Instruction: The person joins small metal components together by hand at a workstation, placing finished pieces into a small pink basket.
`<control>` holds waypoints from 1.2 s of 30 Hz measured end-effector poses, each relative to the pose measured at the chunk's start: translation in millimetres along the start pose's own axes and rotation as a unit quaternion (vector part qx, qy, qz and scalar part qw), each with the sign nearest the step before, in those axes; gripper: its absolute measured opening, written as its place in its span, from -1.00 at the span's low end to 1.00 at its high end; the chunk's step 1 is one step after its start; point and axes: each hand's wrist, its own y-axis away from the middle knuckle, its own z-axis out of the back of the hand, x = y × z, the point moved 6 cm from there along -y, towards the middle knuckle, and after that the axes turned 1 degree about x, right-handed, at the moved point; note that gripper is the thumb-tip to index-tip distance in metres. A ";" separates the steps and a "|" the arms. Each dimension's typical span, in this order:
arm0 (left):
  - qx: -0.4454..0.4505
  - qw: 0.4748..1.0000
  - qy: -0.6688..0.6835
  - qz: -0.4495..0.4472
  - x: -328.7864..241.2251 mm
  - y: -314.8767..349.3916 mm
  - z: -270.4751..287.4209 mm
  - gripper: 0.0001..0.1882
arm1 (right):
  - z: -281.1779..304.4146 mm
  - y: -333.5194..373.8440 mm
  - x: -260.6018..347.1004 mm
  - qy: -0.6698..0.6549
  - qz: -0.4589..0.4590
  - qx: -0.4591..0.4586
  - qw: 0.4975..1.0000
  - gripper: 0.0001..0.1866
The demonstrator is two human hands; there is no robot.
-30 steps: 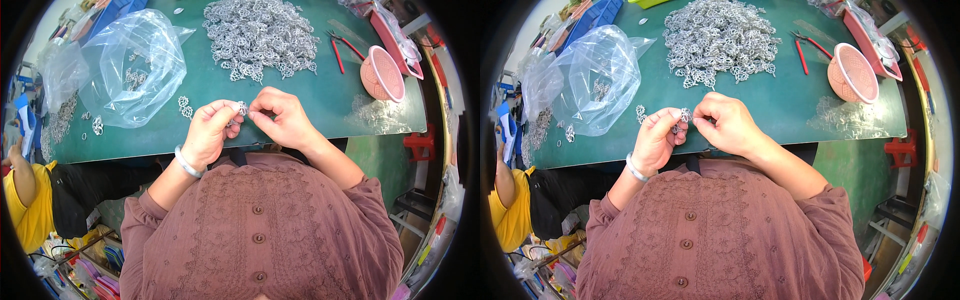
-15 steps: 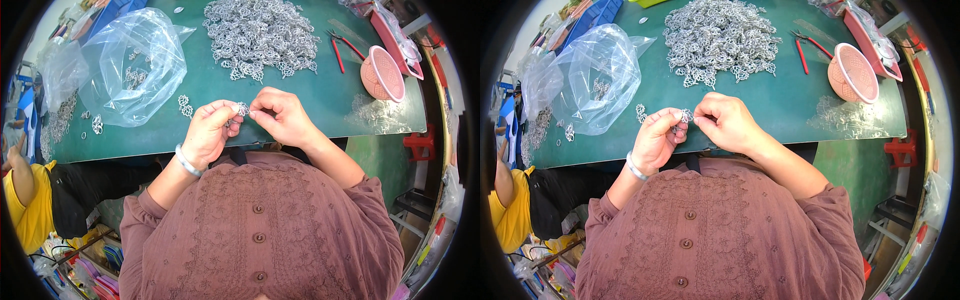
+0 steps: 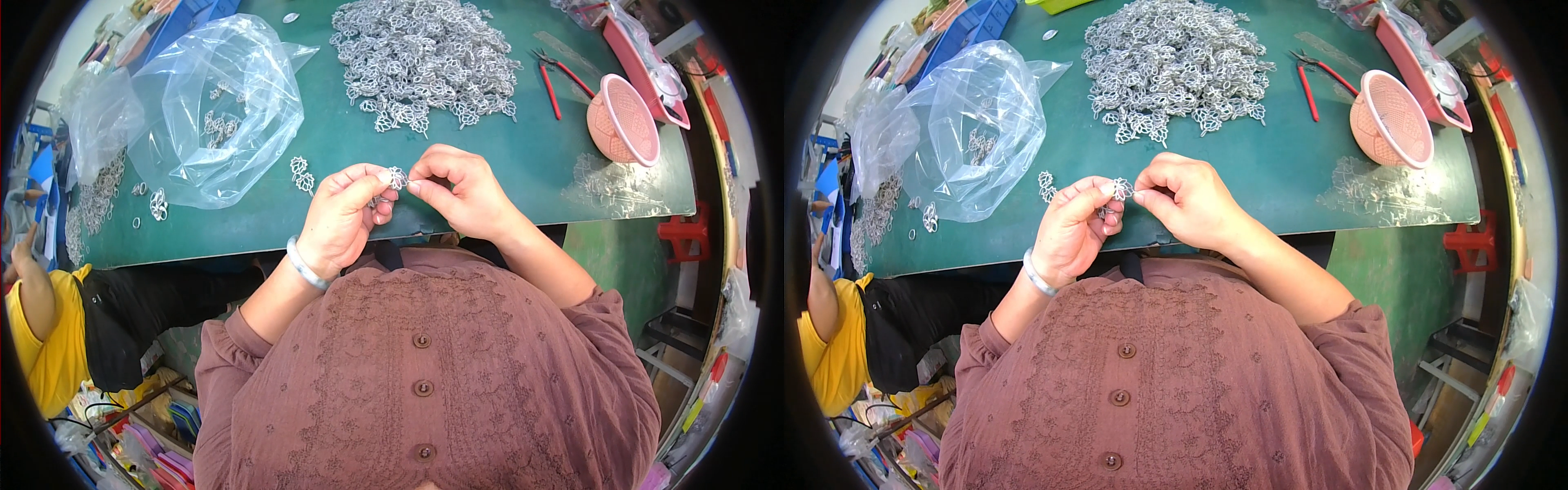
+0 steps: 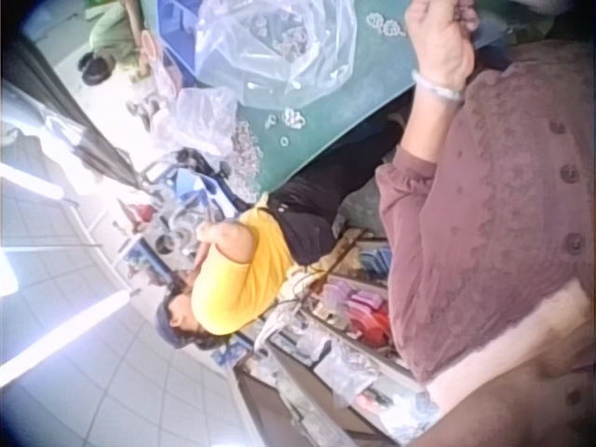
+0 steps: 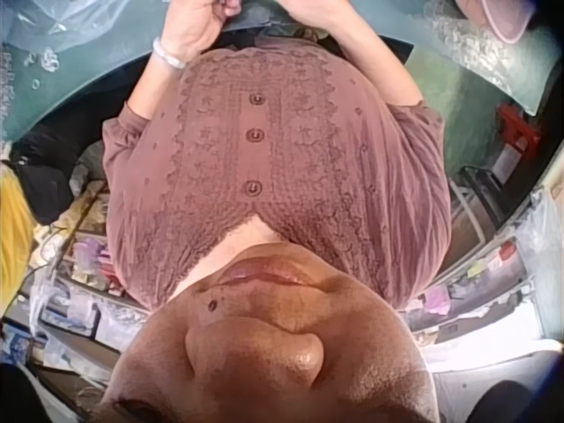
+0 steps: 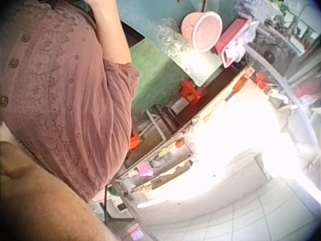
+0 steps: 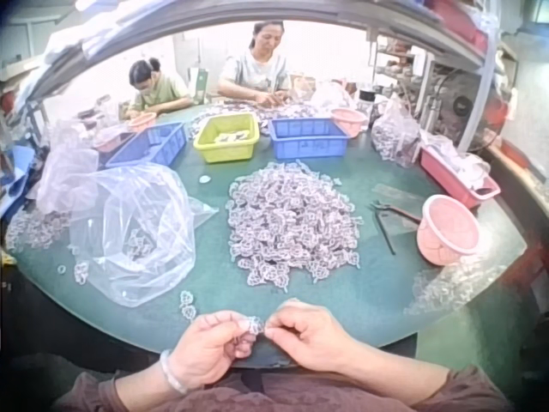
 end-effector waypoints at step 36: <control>-0.002 0.999 -0.039 0.029 3.1 4.3 7.6 -0.79 | 33.3 7.4 -24.7 0.297 0.011 -0.035 0.954 -0.94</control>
